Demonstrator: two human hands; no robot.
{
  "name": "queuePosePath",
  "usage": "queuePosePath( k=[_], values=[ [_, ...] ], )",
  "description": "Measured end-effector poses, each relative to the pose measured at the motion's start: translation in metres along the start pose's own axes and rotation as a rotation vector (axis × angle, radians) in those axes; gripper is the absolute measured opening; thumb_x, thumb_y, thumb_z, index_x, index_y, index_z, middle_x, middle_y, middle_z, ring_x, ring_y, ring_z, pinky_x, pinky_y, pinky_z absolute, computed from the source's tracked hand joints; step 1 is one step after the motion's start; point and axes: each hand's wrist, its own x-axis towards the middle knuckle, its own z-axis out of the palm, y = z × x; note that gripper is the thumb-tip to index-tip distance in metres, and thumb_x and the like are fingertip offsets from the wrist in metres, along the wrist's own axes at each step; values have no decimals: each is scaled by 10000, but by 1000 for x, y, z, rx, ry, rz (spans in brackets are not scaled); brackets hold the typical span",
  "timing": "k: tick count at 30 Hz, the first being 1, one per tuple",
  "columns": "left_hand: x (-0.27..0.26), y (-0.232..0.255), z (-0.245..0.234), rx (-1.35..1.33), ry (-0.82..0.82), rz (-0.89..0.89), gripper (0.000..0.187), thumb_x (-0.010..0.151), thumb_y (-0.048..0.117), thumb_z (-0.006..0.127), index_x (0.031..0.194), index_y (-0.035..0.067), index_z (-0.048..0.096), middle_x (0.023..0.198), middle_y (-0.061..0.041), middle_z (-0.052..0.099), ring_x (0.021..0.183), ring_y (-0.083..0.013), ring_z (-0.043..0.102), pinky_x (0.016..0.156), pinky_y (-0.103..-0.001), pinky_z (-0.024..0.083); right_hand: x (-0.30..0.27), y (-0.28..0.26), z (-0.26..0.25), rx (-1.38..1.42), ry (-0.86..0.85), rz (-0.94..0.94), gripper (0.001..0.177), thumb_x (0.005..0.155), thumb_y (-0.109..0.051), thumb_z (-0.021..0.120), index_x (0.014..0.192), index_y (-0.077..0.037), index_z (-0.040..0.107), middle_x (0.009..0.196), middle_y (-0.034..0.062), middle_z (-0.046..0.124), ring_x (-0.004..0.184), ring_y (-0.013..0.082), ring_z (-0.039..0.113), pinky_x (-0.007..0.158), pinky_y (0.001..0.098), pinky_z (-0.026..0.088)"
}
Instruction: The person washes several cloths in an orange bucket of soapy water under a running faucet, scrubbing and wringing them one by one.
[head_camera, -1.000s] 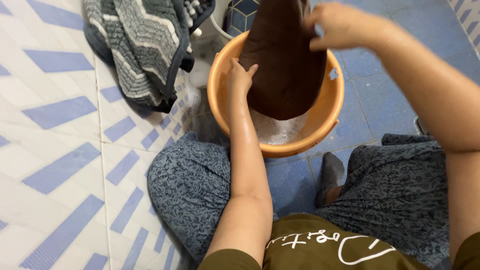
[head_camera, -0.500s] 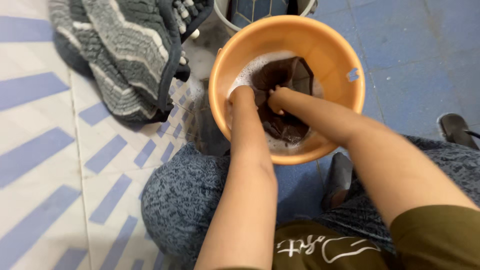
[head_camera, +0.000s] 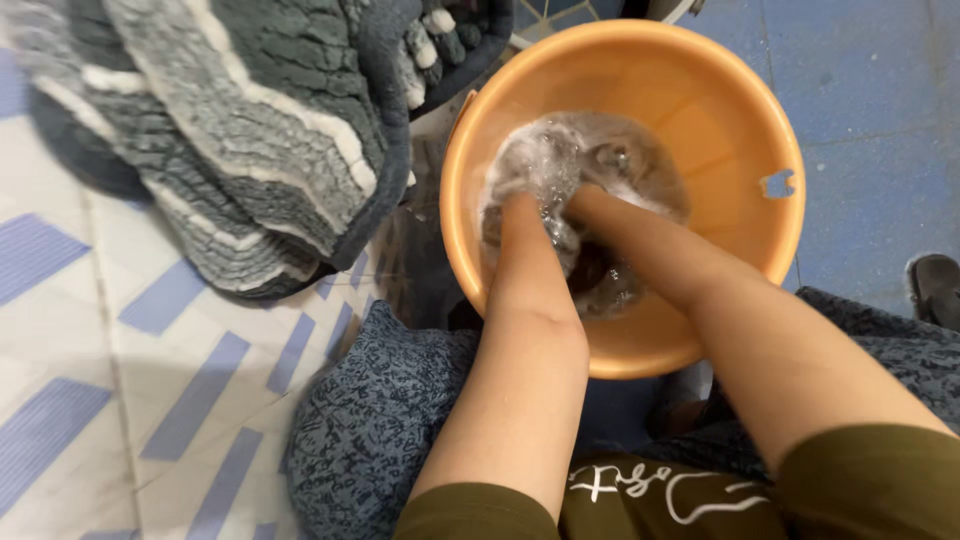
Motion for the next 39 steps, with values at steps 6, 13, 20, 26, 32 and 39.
queuePosePath(
  k=[6, 13, 20, 26, 32, 39],
  values=[
    [-44, 8, -7, -113, -58, 106, 642, 797, 177, 752, 1353, 122, 436, 1317, -141, 519, 1244, -285, 504, 1060, -419, 407, -135, 53, -95, 41, 358, -106, 481, 837, -192, 734, 1311, -224, 665, 1180, 150, 701, 1053, 389, 656, 935, 492, 525],
    [-61, 2, -16, -261, 154, 171, 572, 778, 132, 748, 1301, 103, 519, 1253, -120, 588, 1203, -255, 543, 1045, -397, 427, -408, 25, -159, 304, 808, 0, 314, 930, -184, 685, 1230, -102, 638, 947, 198, 715, 904, 438, 663, 777, 530, 521],
    [-91, -1, -41, -930, 667, 851, 512, 758, 88, 743, 1250, 84, 602, 1189, -98, 657, 1162, -225, 583, 1030, -375, 446, -496, 17, -149, 282, 1332, -172, 120, 1043, -108, 653, 1101, -19, 707, 928, 155, 709, 789, 268, 687, 724, 392, 562],
    [-243, 23, -68, -775, 705, 688, 306, 777, 171, 721, 1068, 74, 712, 1003, -68, 766, 983, -202, 697, 921, -344, 530, -486, 50, -128, 366, 1271, -93, 312, 950, -246, 723, 1180, -35, 710, 947, 169, 723, 774, 292, 695, 705, 409, 571],
    [-339, 74, -81, -436, 758, 488, 258, 751, 275, 689, 888, 69, 761, 778, -109, 744, 757, -240, 721, 734, -360, 540, -471, 98, -101, 458, 949, 199, 571, 839, -412, 808, 1275, -55, 713, 970, 187, 740, 756, 320, 705, 682, 429, 580],
    [-372, 73, -91, -309, 918, 663, 293, 777, 279, 722, 946, 40, 738, 743, -161, 668, 684, -230, 649, 692, -359, 513, -400, 41, -143, -71, 1328, -296, 766, 665, -487, 870, 1294, -87, 694, 1257, 178, 731, 1164, 404, 638, 967, 465, 500]
  ],
)
